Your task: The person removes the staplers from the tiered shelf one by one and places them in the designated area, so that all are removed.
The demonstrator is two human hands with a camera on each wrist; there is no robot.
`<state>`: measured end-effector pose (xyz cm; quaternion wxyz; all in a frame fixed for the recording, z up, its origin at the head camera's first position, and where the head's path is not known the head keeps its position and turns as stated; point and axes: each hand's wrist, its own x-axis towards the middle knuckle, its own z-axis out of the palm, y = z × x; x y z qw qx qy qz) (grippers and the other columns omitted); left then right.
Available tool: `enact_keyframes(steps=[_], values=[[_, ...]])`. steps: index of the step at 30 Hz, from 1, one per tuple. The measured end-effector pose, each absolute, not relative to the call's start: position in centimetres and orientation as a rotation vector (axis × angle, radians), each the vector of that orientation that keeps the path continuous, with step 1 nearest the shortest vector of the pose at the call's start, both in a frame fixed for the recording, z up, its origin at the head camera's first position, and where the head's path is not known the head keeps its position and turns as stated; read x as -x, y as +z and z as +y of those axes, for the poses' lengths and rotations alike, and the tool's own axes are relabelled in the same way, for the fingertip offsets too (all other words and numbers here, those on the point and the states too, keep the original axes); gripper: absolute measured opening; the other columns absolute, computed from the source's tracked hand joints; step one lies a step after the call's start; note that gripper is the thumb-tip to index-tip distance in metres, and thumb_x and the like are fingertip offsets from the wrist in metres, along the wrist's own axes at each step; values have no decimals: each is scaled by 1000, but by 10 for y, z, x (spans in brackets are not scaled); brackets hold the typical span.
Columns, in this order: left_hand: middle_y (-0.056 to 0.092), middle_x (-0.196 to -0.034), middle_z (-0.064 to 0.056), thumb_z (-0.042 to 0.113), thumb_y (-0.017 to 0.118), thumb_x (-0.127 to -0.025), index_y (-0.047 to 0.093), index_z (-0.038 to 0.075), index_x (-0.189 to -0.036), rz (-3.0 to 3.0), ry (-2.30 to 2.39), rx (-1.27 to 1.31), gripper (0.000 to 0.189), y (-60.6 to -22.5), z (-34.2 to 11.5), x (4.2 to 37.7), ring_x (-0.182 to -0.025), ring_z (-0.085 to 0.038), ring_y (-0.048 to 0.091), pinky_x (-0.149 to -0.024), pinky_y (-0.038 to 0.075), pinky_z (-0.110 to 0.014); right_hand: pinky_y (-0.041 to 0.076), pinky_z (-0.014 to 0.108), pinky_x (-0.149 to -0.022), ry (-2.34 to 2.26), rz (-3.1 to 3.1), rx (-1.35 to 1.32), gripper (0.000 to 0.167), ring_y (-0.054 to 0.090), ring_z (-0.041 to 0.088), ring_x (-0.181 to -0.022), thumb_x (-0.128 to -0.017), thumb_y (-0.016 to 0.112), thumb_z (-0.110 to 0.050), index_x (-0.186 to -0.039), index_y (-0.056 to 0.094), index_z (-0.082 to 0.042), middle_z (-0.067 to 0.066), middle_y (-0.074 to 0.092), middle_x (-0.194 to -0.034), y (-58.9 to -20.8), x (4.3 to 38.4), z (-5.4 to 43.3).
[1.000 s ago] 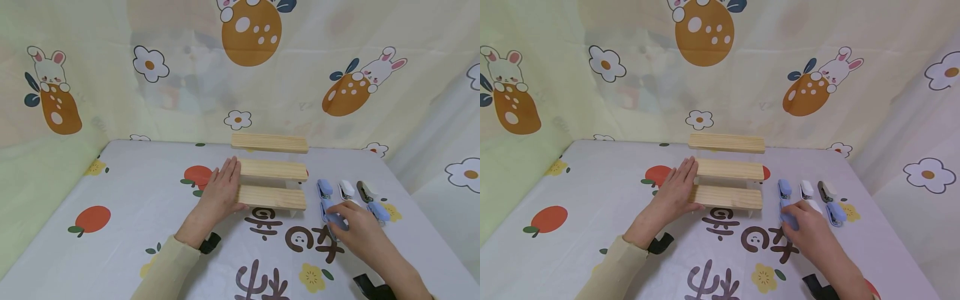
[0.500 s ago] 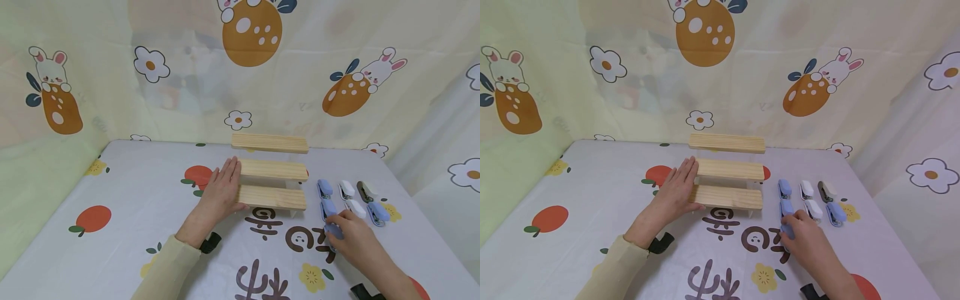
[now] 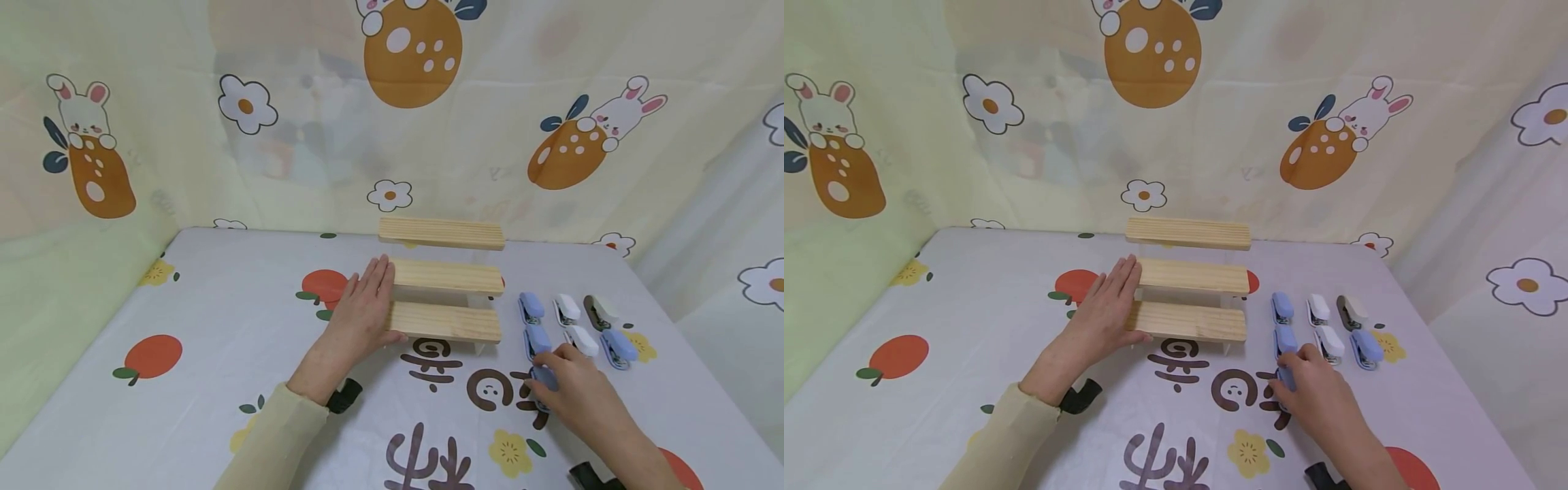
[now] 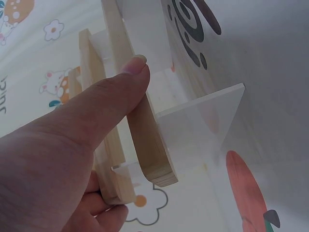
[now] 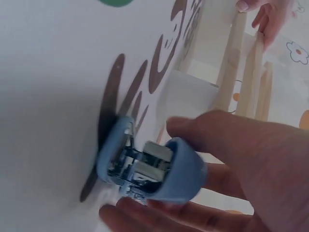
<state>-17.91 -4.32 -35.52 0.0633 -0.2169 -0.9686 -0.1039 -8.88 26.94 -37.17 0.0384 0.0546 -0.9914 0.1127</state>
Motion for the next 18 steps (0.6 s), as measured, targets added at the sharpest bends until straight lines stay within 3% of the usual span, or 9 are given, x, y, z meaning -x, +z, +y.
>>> enact_keyframes(steps=[4, 9, 13, 18], values=[[20, -165, -16, 49, 88, -67, 19, 0, -156, -2920, -316, 655, 123, -355, -43, 179, -154, -30, 19, -123, 25, -51, 39, 28, -48, 281, -3037, -161, 35, 50, 15, -64, -78, 82, -28, -102, 72, -5, 12, 61, -94, -368, 87, 269], [21, -165, -16, 48, 89, -67, 20, 0, -156, -2917, -321, 656, 123, -355, -42, 179, -153, -30, 20, -122, 25, -51, 47, 32, -49, 262, -3002, -180, 36, 59, 17, -67, -82, 79, -32, -105, 72, -5, 14, 63, -100, -355, 87, 270], [20, -165, -16, 48, 89, -67, 19, -1, -156, -2923, -321, 662, 123, -356, -43, 179, -154, -30, 20, -122, 25, -51, 50, 34, -53, 316, -2966, -180, 34, 60, 20, -70, -87, 75, -30, -108, 71, -4, 17, 64, -107, -343, 90, 271], [18, -165, -16, 49, 87, -69, 17, -1, -157, -2934, -316, 662, 123, -356, -45, 179, -154, -30, 18, -123, 24, -51, 44, 28, -53, 373, -2799, -232, 26, 54, 17, -66, -87, 74, -22, -106, 72, -4, 15, 64, -103, -330, 96, 271]])
